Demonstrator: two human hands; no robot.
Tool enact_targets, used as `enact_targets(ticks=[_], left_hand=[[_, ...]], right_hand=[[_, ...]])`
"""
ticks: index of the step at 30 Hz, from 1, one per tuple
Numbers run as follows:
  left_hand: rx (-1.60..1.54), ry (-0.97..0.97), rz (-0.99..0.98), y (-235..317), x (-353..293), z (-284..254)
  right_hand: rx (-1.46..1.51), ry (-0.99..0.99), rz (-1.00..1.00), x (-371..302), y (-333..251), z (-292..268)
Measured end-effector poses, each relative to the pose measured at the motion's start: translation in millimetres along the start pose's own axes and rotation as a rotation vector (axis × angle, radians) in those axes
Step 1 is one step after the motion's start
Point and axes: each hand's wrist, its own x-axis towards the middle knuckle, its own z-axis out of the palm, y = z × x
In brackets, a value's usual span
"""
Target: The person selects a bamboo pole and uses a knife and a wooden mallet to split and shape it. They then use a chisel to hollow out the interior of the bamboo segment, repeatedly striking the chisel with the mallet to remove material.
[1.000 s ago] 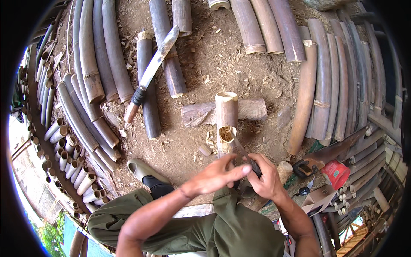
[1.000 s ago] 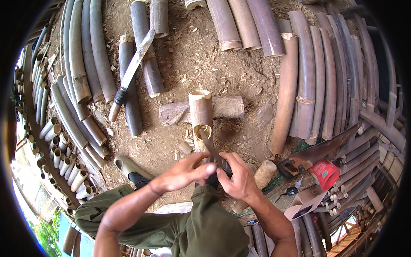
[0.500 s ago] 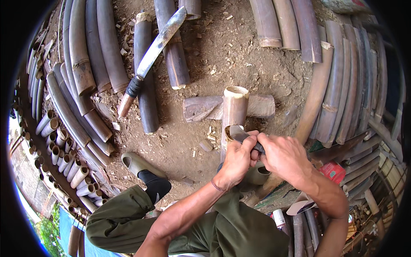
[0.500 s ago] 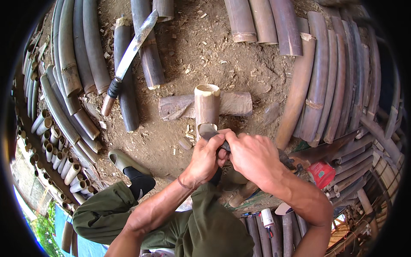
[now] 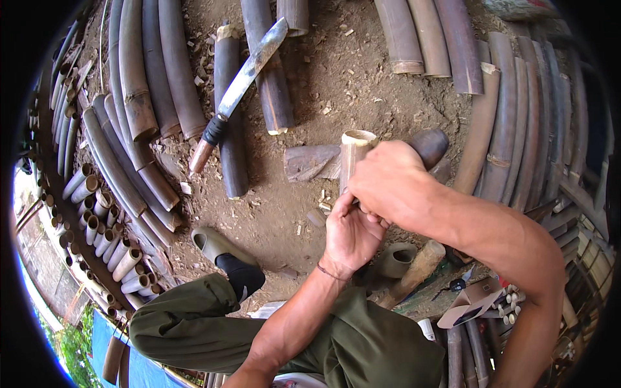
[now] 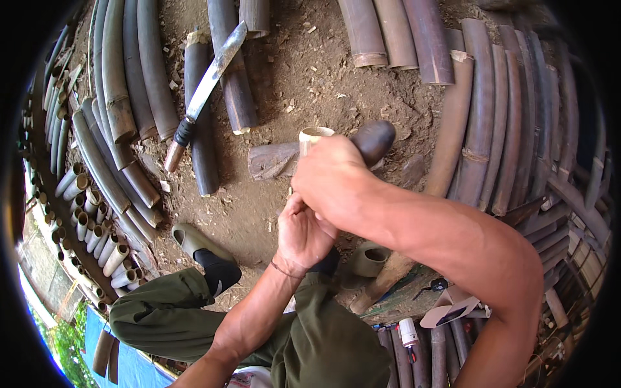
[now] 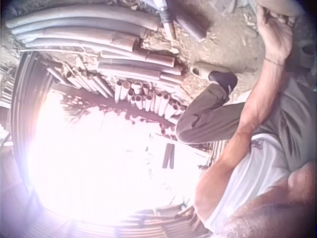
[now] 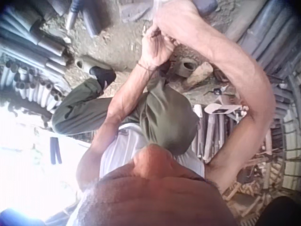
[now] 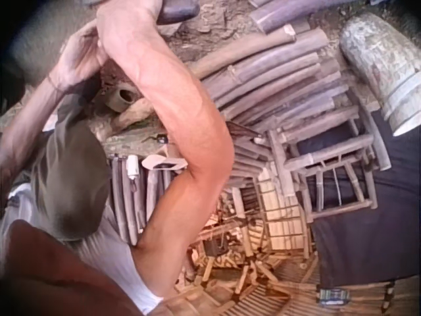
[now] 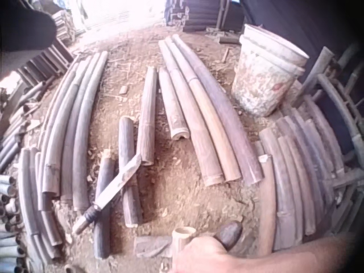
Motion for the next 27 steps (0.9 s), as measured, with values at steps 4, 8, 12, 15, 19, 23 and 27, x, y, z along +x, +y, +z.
enact_targets(ticks=[4,8,12,15,19,23,27], left_hand=[[0.197,-0.084,-0.106,-21,6,-25],[0.391,0.015,-0.08,-46,5,-54],[0.877,0.203,0.012,-31,-5,-47],[1.259,0.247,-0.014,-13,-9,-47],[1.803,0.21,0.017,15,-5,-53],[2.218,0.131,0.198,34,3,-46],[2.333,0.076,0.277,42,2,-38]], right_hand=[[0.198,0.157,0.105,-43,1,60],[0.279,0.32,0.142,-65,-13,108],[0.596,0.388,0.25,-66,-36,135],[0.907,0.489,0.392,-56,-72,156],[1.162,0.515,0.548,-32,-112,165],[1.338,0.669,0.644,1,-140,166],[1.349,0.706,0.678,15,-152,168]])
